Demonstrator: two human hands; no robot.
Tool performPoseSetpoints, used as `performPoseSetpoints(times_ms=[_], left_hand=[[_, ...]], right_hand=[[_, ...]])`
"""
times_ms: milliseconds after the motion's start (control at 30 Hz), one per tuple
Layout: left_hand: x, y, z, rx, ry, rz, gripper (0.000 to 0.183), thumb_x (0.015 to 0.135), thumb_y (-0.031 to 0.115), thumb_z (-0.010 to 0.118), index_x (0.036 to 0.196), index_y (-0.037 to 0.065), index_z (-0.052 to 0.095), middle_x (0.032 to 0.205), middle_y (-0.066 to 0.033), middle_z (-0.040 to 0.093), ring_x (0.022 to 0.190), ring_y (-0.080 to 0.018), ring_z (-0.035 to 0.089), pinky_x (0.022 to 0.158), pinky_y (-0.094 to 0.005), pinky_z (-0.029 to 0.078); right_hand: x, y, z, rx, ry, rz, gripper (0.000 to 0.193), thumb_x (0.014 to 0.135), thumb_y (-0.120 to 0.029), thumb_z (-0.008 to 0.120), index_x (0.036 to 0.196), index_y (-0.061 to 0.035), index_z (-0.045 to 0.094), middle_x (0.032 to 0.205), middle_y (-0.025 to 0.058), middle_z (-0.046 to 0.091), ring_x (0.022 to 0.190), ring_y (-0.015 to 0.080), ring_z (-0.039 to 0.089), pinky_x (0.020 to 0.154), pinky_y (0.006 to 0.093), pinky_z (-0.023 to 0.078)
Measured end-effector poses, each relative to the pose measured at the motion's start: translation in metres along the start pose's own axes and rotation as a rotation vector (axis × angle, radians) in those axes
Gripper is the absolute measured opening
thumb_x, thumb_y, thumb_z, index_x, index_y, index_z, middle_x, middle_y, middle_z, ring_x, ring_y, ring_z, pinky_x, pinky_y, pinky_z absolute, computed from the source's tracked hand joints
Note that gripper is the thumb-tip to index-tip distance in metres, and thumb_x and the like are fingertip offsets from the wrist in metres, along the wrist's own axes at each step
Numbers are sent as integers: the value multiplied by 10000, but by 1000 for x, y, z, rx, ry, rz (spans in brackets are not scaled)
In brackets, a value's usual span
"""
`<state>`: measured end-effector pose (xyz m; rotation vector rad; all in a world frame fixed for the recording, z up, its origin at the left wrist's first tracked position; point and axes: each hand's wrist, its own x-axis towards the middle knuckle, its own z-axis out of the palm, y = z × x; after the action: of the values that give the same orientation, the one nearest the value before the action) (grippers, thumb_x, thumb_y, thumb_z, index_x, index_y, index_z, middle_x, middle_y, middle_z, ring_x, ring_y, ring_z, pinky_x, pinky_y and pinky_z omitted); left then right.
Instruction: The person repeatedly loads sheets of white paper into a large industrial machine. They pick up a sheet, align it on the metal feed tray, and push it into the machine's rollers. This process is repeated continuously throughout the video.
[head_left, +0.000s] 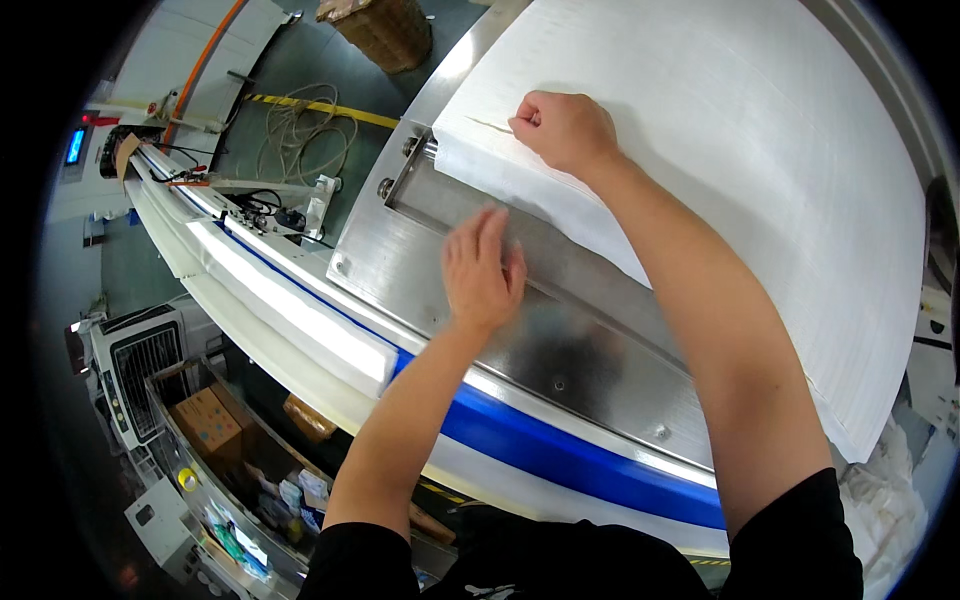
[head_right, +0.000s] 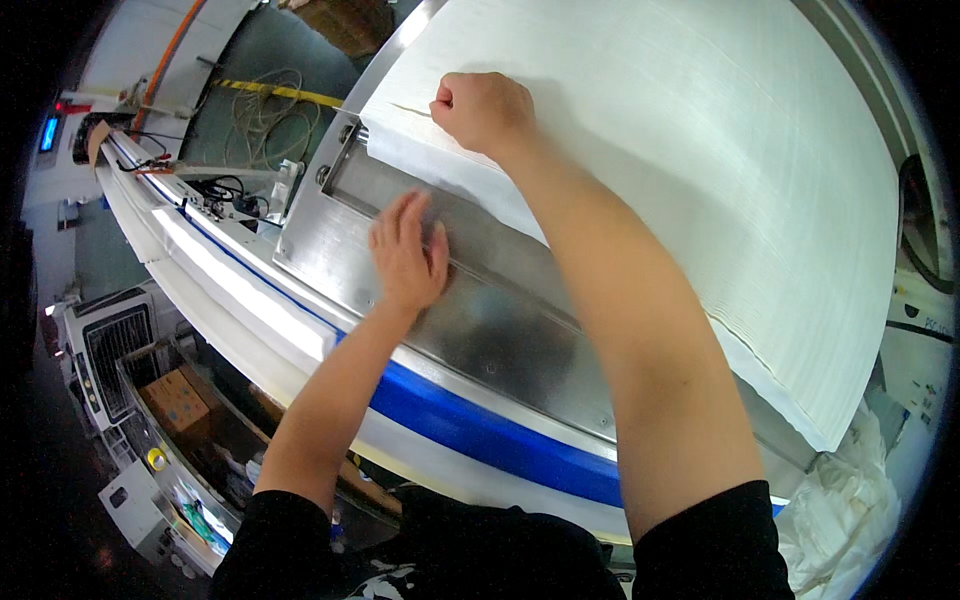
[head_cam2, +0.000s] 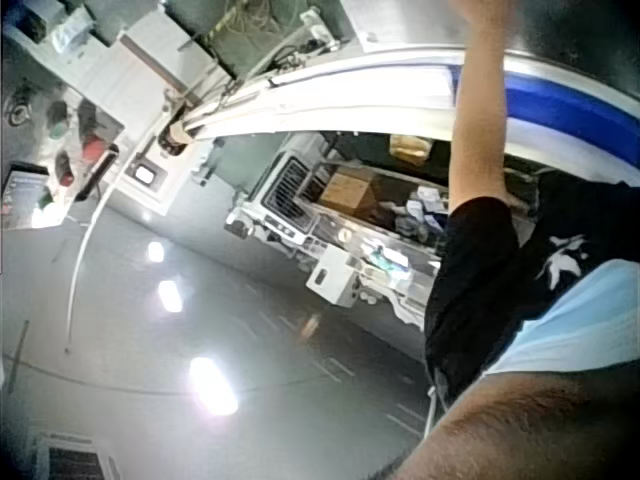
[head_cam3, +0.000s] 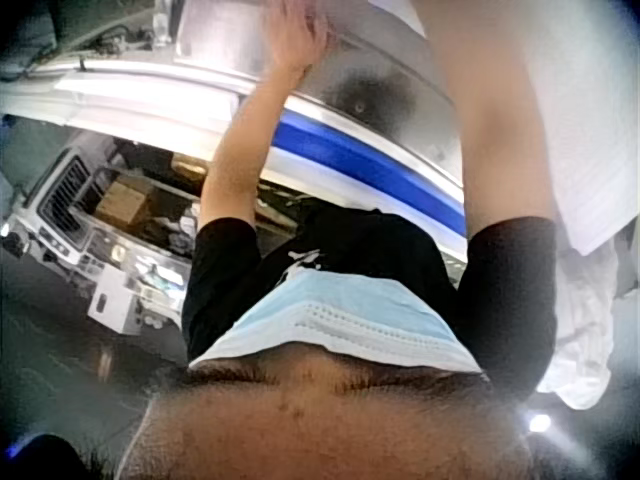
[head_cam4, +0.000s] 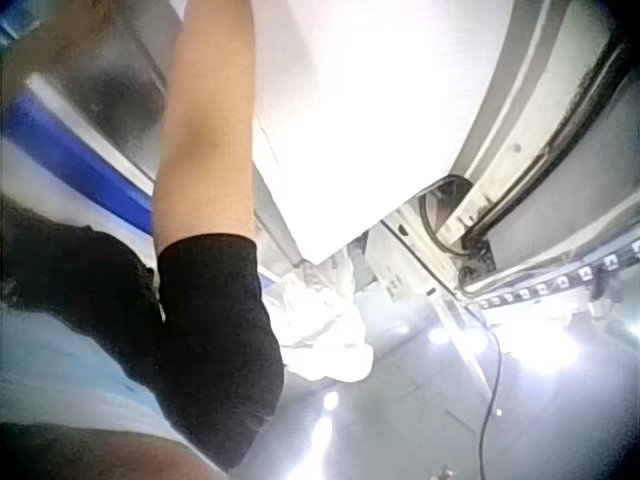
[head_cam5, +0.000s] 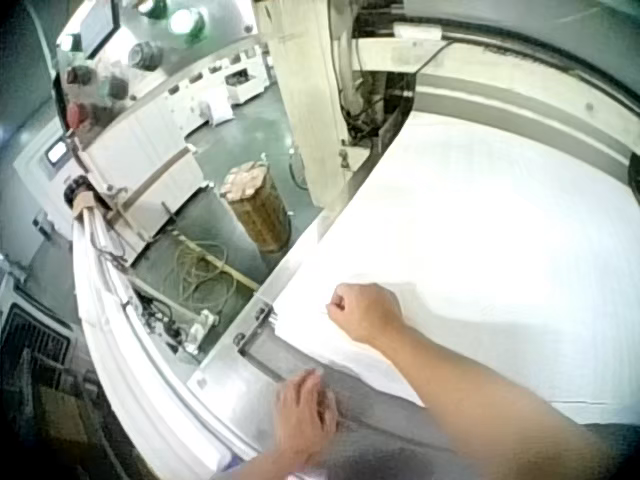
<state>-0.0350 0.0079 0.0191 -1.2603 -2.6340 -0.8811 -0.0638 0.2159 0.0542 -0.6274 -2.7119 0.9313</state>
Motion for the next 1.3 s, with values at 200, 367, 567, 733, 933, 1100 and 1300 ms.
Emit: performPoseSetpoints(times_ms=[200, 367, 567, 733, 933, 1100, 1300], left_hand=[[77, -39, -8, 257, 219, 174, 443, 806, 149, 502, 1238, 63, 453, 1264, -139, 461, 1187, -290, 419, 1019, -429, 262], [87, -53, -4, 329, 121, 214, 440, 805, 150, 500, 1240, 97, 460, 1271, -92, 470, 1214, -264, 404, 1032, -421, 256], [88, -57, -4, 339, 162, 245, 397, 772, 182, 545, 1160, 109, 502, 1175, -66, 523, 1135, -247, 459, 966, -405, 311], [88, -57, -12, 355, 150, 262, 388, 752, 202, 564, 1126, 114, 514, 1116, -53, 541, 1067, -248, 486, 925, -401, 332], [92, -53, -15, 379, 128, 262, 360, 737, 226, 576, 1086, 143, 545, 1070, -49, 546, 1023, -258, 493, 903, -410, 343], [91, -52, -22, 401, 117, 263, 275, 707, 206, 581, 975, 142, 564, 1032, -45, 543, 1006, -249, 493, 875, -394, 356], [99, -58, -48, 387, -92, 467, 278, 677, 187, 607, 946, 123, 570, 1088, -55, 538, 1027, -266, 504, 920, -415, 352]], right_hand=[[-1, -3, 4, -53, 51, -15, 141, 749, -277, 573, 758, -152, 638, 713, 34, 645, 680, 255, 611, 631, 380, 482], [0, 1, 4, -61, 72, -23, 141, 751, -277, 570, 760, -154, 638, 712, 35, 645, 681, 253, 614, 632, 380, 483], [2, 4, 5, -115, 41, -12, 191, 775, -331, 602, 808, -149, 649, 719, 19, 653, 678, 214, 619, 625, 341, 489], [2, 3, 4, -125, 64, -3, 171, 768, -312, 593, 792, -152, 647, 716, 28, 651, 676, 229, 619, 628, 357, 491], [0, -1, 5, -63, 78, -11, 145, 754, -277, 575, 761, -148, 641, 717, 47, 649, 679, 257, 618, 633, 381, 493], [0, -2, 4, -46, 51, 1, 142, 759, -266, 567, 771, -147, 642, 710, 53, 646, 685, 268, 616, 638, 393, 492], [-39, -7, -10, 91, 61, -102, 208, 818, -305, 547, 849, -122, 641, 770, 97, 633, 693, 294, 598, 624, 393, 476]])
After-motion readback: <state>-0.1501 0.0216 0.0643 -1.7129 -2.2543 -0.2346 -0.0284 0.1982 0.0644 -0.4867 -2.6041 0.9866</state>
